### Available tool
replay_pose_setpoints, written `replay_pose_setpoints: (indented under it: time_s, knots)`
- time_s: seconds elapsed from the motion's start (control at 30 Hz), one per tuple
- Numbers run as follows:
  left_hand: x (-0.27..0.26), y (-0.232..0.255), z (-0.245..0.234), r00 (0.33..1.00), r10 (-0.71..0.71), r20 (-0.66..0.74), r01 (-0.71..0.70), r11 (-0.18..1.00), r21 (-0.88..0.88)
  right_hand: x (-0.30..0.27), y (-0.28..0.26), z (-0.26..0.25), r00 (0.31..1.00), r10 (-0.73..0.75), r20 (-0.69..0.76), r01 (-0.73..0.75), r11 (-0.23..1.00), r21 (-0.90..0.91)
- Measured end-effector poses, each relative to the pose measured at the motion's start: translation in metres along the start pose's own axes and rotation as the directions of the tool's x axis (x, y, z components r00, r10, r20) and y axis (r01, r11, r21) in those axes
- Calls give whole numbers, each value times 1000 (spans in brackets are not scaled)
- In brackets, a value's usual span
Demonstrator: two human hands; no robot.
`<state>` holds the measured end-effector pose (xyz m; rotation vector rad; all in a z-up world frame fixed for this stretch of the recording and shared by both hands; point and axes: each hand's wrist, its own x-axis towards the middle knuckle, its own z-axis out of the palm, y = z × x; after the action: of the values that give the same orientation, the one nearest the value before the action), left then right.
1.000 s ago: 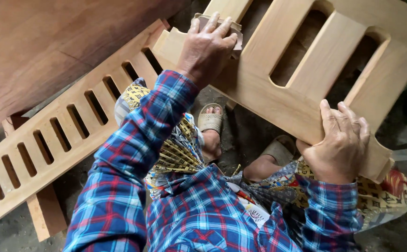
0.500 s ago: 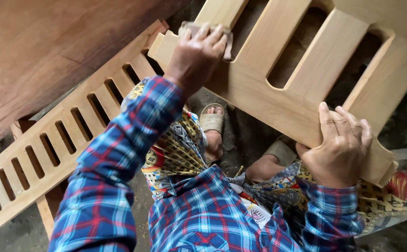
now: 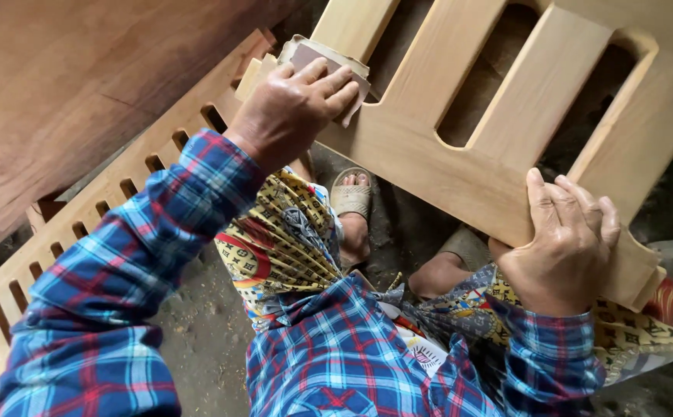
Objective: The person sits on the floor and sands a light-colored wooden piece with cutouts using a sanding block. They hold the wood with one hand and rub the surface with the other, focusing on the edges and flat areas.
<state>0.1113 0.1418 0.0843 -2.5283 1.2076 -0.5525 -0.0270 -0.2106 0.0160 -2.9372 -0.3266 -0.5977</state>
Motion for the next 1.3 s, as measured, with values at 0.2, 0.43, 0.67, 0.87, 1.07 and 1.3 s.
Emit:
replay_pose_setpoints:
  time_s: [0.2, 0.43, 0.67, 0.87, 1.07, 1.3]
  knots:
    - [20, -12, 19, 998, 53, -45, -50, 996, 74, 1, 0, 1, 1000, -12, 19, 12, 1000, -9]
    - [56, -20, 53, 989, 5, -147, 35, 964, 262, 2, -1, -3, 1000, -5, 3, 5, 1000, 30]
    - [15, 1, -3, 996, 64, 57, -76, 971, 229, 0, 1, -1, 1000, 22, 11, -22, 1000, 22]
    - [11, 0, -2, 997, 71, 12, -72, 983, 166, 4, 5, -1, 1000, -30, 3, 30, 999, 38]
    - [42, -14, 51, 988, 106, -116, -82, 977, 198, 2, 9, 3, 998, -55, -1, 55, 998, 4]
    - [46, -9, 51, 988, 108, -109, -89, 982, 167, 3, 8, 1, 999, -14, 30, 13, 999, 37]
